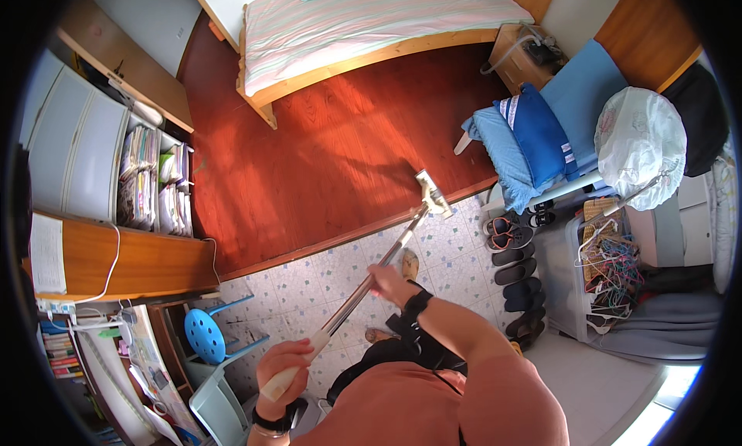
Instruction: The person mops the floor of a bedroom using a mop. They move the mop back and forth across the wooden floor, covering areas near the bed, desk, and window.
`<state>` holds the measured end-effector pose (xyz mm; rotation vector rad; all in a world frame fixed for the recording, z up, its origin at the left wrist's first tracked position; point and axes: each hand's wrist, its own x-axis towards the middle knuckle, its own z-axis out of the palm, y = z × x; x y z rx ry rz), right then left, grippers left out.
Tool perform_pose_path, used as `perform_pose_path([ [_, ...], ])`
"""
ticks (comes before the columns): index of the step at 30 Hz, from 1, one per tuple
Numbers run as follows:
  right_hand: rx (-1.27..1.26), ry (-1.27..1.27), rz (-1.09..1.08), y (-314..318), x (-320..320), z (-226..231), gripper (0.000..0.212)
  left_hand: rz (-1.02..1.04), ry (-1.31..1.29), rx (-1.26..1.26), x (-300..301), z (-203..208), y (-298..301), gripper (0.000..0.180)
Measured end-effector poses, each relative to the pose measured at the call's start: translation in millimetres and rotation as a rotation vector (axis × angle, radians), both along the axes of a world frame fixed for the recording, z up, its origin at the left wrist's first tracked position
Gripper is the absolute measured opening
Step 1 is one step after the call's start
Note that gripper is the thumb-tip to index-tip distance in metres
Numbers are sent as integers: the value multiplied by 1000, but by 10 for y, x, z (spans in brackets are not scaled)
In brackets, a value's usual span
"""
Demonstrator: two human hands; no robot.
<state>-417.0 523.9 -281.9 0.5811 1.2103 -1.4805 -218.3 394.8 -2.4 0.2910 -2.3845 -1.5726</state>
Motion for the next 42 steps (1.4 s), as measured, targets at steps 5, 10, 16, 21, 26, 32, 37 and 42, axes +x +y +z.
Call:
perform_pose_path([
  [5, 103, -1, -326, 267, -1544, -341, 19, -178, 116, 112, -1629, -464, -224, 22],
  [10, 267, 44, -477, 571, -2735, -569, 22, -210, 96, 329, -2895, -960, -75, 18],
  [16, 303, 186, -183, 145, -2851, -865, 19, -8, 17, 437, -2929, -1163, -366, 15],
  [21, 342, 54, 149, -985, -2142, -909, 29, 109, -76, 420, -1986, -997, -1154, 21],
  [26, 88, 70, 369, -2433, -770, -607, 36, 428, -161, 264, -593, -484, -1891, 16],
  [32, -144, -260, 729, -3462, 546, 170, 26, 780, -260, 5, 280, 644, -2054, 10],
  [37, -178, -332, 582, -3685, 228, 357, 15, 446, -252, -311, -16, 873, -2471, 14],
  [42, -247, -270, 356, -3609, -843, 157, 15, 478, -115, 77, -785, 578, -2671, 14],
])
